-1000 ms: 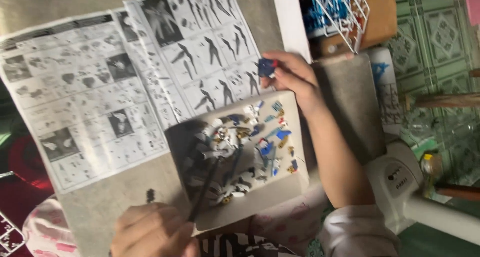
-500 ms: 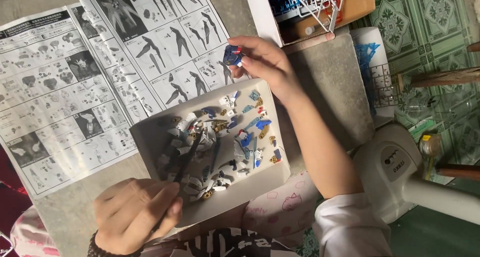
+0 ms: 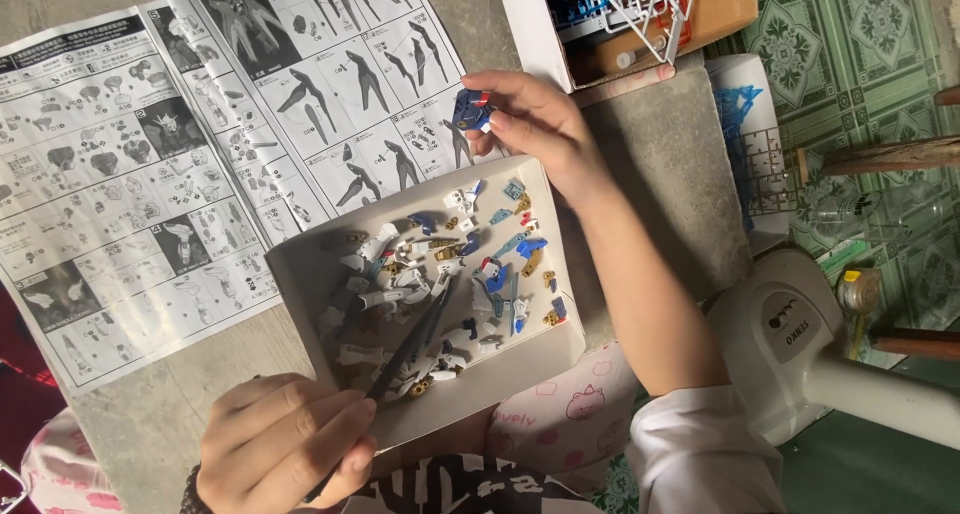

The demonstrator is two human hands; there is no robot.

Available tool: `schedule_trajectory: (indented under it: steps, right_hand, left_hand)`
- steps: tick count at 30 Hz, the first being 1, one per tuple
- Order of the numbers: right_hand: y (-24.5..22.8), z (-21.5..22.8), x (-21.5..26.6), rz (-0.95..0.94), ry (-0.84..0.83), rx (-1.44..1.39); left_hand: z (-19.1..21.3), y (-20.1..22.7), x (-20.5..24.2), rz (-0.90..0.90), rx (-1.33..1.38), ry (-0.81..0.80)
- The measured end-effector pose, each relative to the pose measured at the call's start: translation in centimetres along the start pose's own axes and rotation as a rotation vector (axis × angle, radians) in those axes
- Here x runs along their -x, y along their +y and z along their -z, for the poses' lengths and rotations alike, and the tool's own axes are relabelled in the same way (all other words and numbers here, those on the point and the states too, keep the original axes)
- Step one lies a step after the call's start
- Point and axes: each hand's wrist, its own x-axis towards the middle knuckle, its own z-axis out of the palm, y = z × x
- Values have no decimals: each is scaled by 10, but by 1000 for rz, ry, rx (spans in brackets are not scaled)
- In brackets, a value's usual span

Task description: Assembling a plastic model robot by selecting parts from a box and snapping them together while following a manual.

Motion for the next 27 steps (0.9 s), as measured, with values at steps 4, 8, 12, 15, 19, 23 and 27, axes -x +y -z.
schedule_trajectory:
  steps: [4,8,12,15,19,23,27]
  right_hand:
    - [0,0,0,1,-3,-7]
    - [1,1,0,29,-29,-23]
    - [-2,-1,-1,40,-28,-10]
    - [3,1,-2,69,-46,7]
    - [1,-1,-1,54,-32,-27]
    - [1,-2,-1,85,-47,-31]
    - [5,-1,-3,127,-67,-22]
  left_hand:
    - [2,5,7,70,-40,-23]
    - [1,7,18,206,-188,19]
    - [9,2,35,422,-265,-14]
    - [14,-5,39,330,-194,12]
    - [12,-3,32,315,-197,-19]
    - [9,-3,31,289,-211,-36]
    - [9,-3,33,332,-237,-42]
